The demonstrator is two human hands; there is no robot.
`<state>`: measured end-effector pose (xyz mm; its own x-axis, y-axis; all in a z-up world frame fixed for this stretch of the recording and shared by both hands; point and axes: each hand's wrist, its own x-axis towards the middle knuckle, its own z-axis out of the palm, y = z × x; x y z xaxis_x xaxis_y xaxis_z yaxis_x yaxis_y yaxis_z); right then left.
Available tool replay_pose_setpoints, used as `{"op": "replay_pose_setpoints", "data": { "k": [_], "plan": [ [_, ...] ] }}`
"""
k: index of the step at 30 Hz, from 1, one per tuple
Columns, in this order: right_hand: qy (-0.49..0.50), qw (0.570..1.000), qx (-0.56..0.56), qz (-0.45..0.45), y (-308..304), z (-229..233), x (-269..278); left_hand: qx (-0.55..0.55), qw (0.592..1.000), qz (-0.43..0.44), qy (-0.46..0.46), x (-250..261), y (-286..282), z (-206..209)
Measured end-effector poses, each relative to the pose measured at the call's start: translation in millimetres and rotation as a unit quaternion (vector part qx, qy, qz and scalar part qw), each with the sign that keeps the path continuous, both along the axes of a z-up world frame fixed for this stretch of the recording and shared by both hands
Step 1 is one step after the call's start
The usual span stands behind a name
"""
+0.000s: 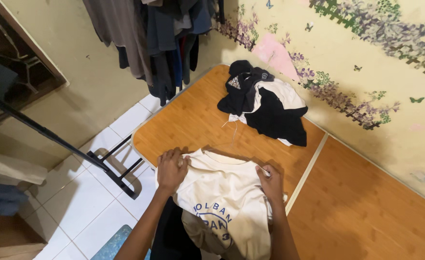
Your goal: The person smooths out a white t-shirt on a wooden table, places it on a hanger, and hangs it on a clothes rack. They repeat the process with a black t-shirt, smoothing it out before placing it on a hanger.
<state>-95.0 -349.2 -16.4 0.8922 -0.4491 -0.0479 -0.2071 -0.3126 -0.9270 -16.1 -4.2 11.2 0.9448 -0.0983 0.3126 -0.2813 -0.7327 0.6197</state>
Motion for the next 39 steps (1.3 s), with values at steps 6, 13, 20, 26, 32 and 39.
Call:
{"op": "replay_pose_setpoints", "data": {
  "k": [6,13,20,26,32,39],
  "plan": [
    [-0.004,1.0,-0.024,-0.004,-2,-3,0,0.079,0.975,-0.122,0.168,34,10,21],
    [-0.059,0.996,-0.056,0.023,-9,-18,-1,-0.005,0.992,-0.109,0.07,32,-25,7],
    [-0.045,0.997,-0.062,0.017,-5,-13,-1,0.006,0.995,-0.06,0.079,27,-24,0],
    [0.057,0.998,0.021,0.002,-6,-14,-2,-0.014,0.997,-0.07,0.025,29,-24,-2],
    [-0.035,0.997,-0.046,0.049,-9,-14,2,-0.019,0.998,-0.064,0.004,25,-24,7],
    [0.012,1.0,0.0,0.013,-2,-8,-3,-0.049,0.997,-0.053,-0.016,23,-24,11]
  ]
}}
